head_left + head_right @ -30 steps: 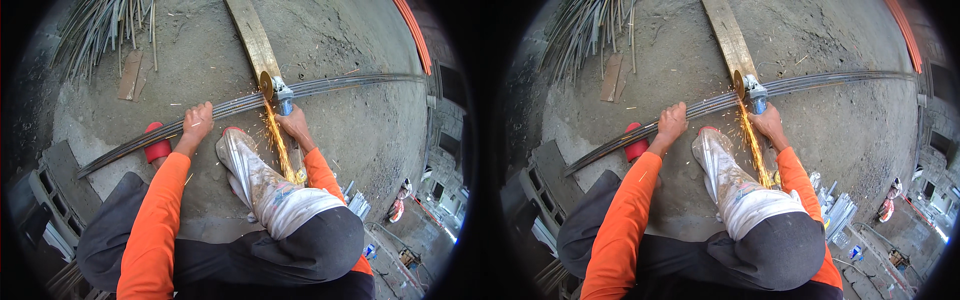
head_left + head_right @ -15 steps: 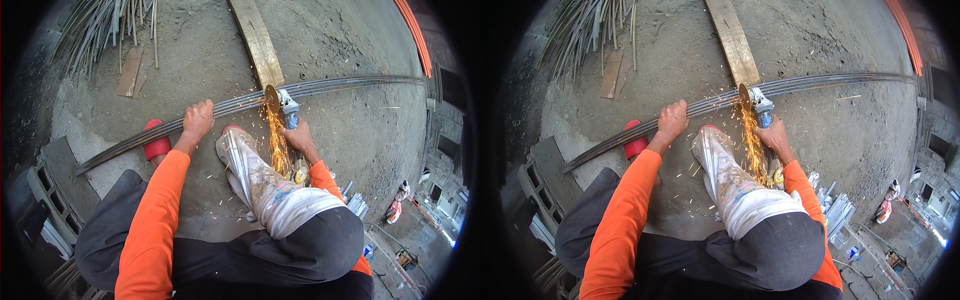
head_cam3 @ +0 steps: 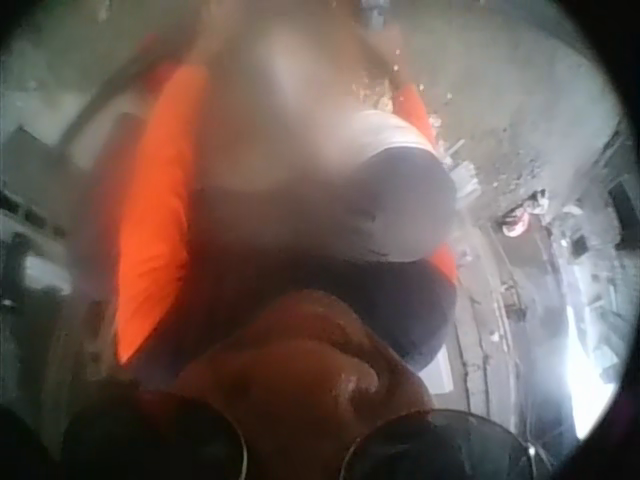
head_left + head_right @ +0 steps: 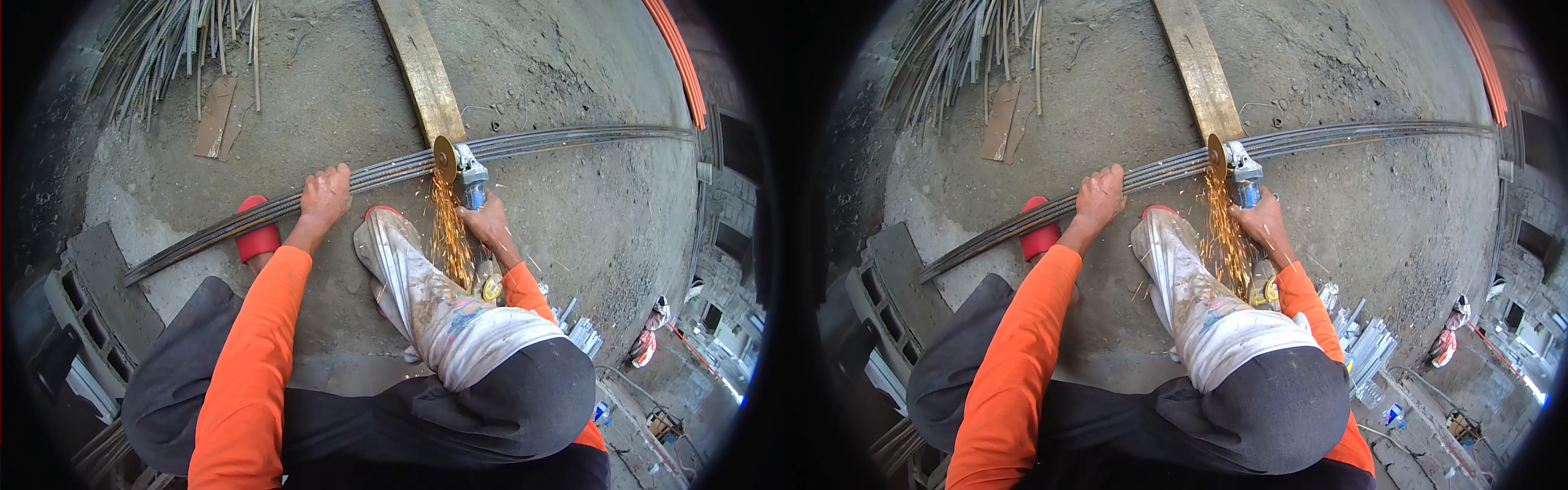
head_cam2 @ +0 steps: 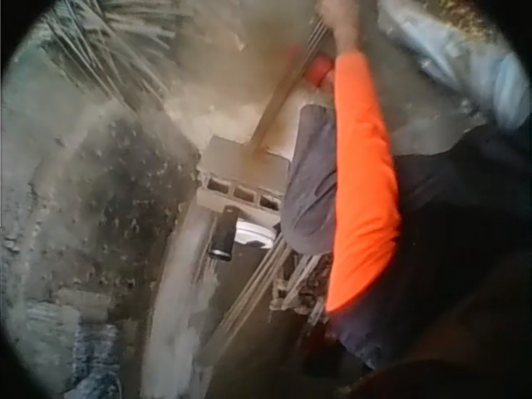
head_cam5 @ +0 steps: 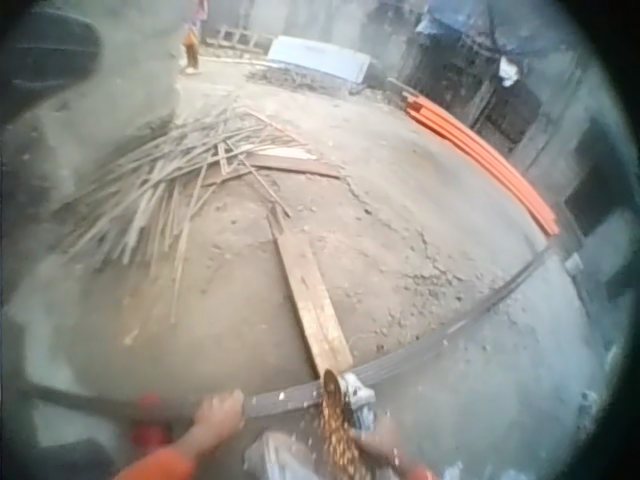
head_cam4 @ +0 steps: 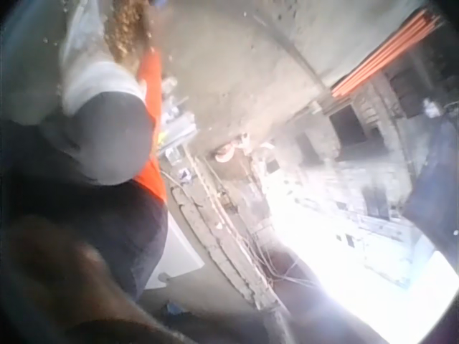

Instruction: The person uses an angle grinder to cut a bundle of steel rods on a construction site. After cutting, they separate the rods and arrange them on the ground.

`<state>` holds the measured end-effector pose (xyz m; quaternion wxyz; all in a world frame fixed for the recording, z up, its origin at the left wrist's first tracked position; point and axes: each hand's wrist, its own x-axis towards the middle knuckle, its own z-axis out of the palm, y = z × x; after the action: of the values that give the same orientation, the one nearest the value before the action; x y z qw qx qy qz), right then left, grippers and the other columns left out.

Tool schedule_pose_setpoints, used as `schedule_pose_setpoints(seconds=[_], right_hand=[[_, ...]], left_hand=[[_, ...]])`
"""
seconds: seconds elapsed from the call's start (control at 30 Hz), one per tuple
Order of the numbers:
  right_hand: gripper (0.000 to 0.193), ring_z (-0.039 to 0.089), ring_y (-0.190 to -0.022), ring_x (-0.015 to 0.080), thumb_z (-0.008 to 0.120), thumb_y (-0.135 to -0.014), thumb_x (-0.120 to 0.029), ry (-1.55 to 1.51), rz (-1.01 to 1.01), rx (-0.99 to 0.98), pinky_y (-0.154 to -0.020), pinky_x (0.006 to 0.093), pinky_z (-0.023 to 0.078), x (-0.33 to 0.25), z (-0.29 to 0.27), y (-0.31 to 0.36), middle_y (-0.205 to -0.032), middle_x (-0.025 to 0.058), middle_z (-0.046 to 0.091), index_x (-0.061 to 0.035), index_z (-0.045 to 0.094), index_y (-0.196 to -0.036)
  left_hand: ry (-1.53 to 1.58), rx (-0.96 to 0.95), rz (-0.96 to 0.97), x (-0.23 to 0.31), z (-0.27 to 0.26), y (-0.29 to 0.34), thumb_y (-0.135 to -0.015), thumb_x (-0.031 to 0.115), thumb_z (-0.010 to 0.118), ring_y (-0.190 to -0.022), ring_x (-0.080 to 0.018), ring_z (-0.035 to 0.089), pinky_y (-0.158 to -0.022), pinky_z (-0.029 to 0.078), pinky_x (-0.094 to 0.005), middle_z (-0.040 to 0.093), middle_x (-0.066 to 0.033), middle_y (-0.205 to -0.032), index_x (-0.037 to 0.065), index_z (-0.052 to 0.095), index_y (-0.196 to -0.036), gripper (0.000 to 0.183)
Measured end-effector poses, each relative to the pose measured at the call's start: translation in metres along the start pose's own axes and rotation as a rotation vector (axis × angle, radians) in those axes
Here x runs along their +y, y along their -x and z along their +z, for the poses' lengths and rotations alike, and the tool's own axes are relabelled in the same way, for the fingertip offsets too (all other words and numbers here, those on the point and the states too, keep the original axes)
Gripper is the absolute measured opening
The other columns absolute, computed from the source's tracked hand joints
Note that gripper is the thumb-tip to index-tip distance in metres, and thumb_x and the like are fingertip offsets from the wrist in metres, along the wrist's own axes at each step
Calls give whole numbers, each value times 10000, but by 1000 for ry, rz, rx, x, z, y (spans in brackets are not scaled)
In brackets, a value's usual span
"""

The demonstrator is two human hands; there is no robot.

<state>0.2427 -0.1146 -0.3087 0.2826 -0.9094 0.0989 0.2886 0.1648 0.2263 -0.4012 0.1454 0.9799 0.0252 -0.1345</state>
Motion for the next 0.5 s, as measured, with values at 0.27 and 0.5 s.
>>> schedule_pose_setpoints(seconds=[0.27,0.5], right_hand=[[517,731,-819,318,794,-710,-311,1,-27,33,-792,434,567,-14,2,-12,-928,204,755,51,670,-1057],[566,743,-885,361,811,-736,-354,65,-34,33,-854,447,576,-21,3,-20,-970,232,760,60,675,-1098]], left_hand=[[-15,32,5,0,3,-1,-794,200,821,-900,-371,748,-800,606,-484,717,-162,-948,66,579,-1021,358],[-19,32,16,0,1,-2,-785,207,829,-892,-365,750,-787,610,-478,719,-160,-947,70,575,-1020,371]])
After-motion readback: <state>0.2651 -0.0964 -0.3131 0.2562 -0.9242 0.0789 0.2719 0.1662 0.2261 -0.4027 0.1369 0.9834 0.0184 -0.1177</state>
